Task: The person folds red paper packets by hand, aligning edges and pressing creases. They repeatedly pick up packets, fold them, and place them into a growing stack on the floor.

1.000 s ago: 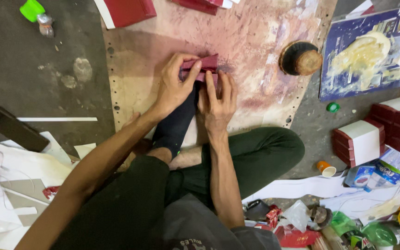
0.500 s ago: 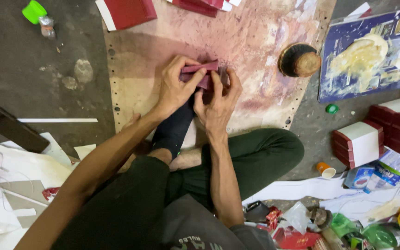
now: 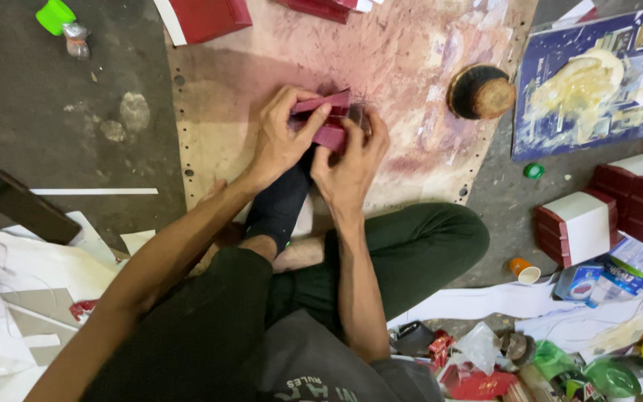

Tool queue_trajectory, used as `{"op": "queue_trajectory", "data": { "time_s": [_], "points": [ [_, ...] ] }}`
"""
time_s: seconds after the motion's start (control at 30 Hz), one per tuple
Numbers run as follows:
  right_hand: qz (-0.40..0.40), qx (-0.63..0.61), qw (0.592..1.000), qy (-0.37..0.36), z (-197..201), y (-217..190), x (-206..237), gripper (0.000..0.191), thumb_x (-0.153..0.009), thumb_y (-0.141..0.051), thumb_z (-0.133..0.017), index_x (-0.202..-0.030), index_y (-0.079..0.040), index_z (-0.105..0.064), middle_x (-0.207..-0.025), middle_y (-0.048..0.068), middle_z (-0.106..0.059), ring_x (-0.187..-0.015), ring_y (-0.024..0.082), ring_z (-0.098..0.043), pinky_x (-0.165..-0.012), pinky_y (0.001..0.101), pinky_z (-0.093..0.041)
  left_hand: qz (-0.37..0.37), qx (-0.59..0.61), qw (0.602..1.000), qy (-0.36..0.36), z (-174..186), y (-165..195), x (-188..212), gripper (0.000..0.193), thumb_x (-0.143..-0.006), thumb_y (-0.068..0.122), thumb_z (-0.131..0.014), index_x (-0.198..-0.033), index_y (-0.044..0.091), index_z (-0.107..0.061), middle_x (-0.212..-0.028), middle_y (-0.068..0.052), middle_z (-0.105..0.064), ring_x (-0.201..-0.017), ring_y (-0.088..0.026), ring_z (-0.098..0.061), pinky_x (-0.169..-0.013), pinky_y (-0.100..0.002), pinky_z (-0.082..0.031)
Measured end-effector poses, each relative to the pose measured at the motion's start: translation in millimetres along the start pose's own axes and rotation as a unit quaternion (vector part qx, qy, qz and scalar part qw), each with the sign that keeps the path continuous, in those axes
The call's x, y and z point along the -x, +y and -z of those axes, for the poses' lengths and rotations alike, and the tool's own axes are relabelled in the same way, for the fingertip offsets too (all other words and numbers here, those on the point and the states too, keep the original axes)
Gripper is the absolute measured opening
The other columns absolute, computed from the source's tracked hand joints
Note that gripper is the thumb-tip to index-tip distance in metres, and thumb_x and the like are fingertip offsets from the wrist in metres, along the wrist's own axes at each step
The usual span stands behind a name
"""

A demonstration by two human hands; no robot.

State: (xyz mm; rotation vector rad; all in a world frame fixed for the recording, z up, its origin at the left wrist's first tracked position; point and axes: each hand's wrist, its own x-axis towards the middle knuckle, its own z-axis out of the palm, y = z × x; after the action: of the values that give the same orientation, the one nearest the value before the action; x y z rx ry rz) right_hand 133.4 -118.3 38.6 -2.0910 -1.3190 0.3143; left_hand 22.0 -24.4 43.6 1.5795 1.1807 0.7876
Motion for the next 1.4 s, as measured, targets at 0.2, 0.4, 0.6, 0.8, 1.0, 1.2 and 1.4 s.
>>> {"op": "queue_trajectory", "data": {
  "time_s": [0.2, 0.4, 0.6, 0.8, 1.0, 1.2, 1.4],
  "points": [
    [-0.058, -0.285, 0.955, -0.050, -16, 14, 0, 0.110, -0.081, 0.007, -0.067, -0.168, -0.008, -0.001, -0.174, 0.027, -0.012, -0.163, 0.039, -0.017, -0.134, 0.0511, -0.017, -0.044, 0.023, 0.998, -0.040, 3, -6, 0, 0.029, -0.104, 0.012, -0.068, -0.130, 0.002, -0.062, -0.119, -0.017, -0.066, -0.113, -0.030, -0.067, -0.100, -0.038, -0.053],
    [-0.006, -0.396, 0.917, -0.056, -26, 22, -1, 0.083, -0.104, 0.007, -0.056, -0.169, -0.010, -0.008, -0.171, 0.021, -0.025, -0.160, 0.033, -0.030, -0.133, 0.0413, -0.027, -0.151, -0.065, 0.982, -0.098, 15, -1, -1, 0.043, -0.090, 0.015, -0.076, -0.125, -0.001, -0.057, -0.120, -0.024, -0.061, -0.115, -0.038, -0.062, -0.099, -0.040, -0.050],
    [-0.157, -0.439, 0.884, 0.040, -7, 40, -13, 0.111, -0.086, -0.001, -0.084, -0.162, -0.010, -0.003, -0.148, 0.020, -0.052, -0.136, 0.029, -0.057, -0.115, 0.0387, -0.050, 0.042, 0.168, 0.968, -0.179, 19, -23, 0, 0.037, -0.097, 0.005, -0.072, -0.132, 0.001, -0.064, -0.120, -0.009, -0.069, -0.108, -0.020, -0.068, -0.094, -0.032, -0.057],
    [-0.056, -0.153, 0.987, -0.005, 12, 29, -5, 0.042, -0.099, -0.003, -0.071, -0.139, -0.003, -0.063, -0.114, 0.015, -0.077, -0.098, 0.021, -0.079, -0.089, 0.0280, -0.062, 0.263, 0.409, 0.840, -0.243, -14, -71, 15, 0.035, -0.102, 0.014, -0.068, -0.134, 0.001, -0.064, -0.118, -0.001, -0.071, -0.105, -0.008, -0.066, -0.090, -0.026, -0.056],
    [-0.295, -0.631, 0.717, 0.004, 0, 6, -13, 0.060, -0.094, -0.001, -0.069, -0.147, -0.019, -0.049, -0.131, 0.018, -0.065, -0.111, 0.021, -0.071, -0.099, 0.0353, -0.060, 0.248, 0.332, 0.876, -0.247, -16, -88, 20, 0.035, -0.100, 0.021, -0.069, -0.130, 0.002, -0.068, -0.108, 0.002, -0.073, -0.094, -0.005, -0.065, -0.082, -0.025, -0.056],
    [0.002, -0.188, 0.982, -0.003, -3, 2, -12, 0.041, -0.102, 0.001, -0.066, -0.141, -0.008, -0.061, -0.148, 0.020, -0.060, -0.115, 0.023, -0.072, -0.098, 0.0300, -0.057, 0.243, 0.288, 0.896, -0.236, -7, -84, 16, 0.028, -0.103, 0.022, -0.069, -0.120, 0.001, -0.072, -0.101, 0.002, -0.073, -0.088, -0.005, -0.062, -0.076, -0.026, -0.053],
    [-0.055, -0.270, 0.961, 0.007, -1, 10, -12, 0.033, -0.105, 0.004, -0.054, -0.134, -0.003, -0.067, -0.140, 0.013, -0.069, -0.135, 0.025, -0.065, -0.120, 0.0351, -0.049, 0.210, 0.241, 0.905, -0.283, 2, -71, 15, 0.033, -0.099, 0.022, -0.075, -0.125, 0.002, -0.072, -0.104, -0.001, -0.075, -0.090, -0.007, -0.065, -0.081, -0.029, -0.056]
  ]
}}
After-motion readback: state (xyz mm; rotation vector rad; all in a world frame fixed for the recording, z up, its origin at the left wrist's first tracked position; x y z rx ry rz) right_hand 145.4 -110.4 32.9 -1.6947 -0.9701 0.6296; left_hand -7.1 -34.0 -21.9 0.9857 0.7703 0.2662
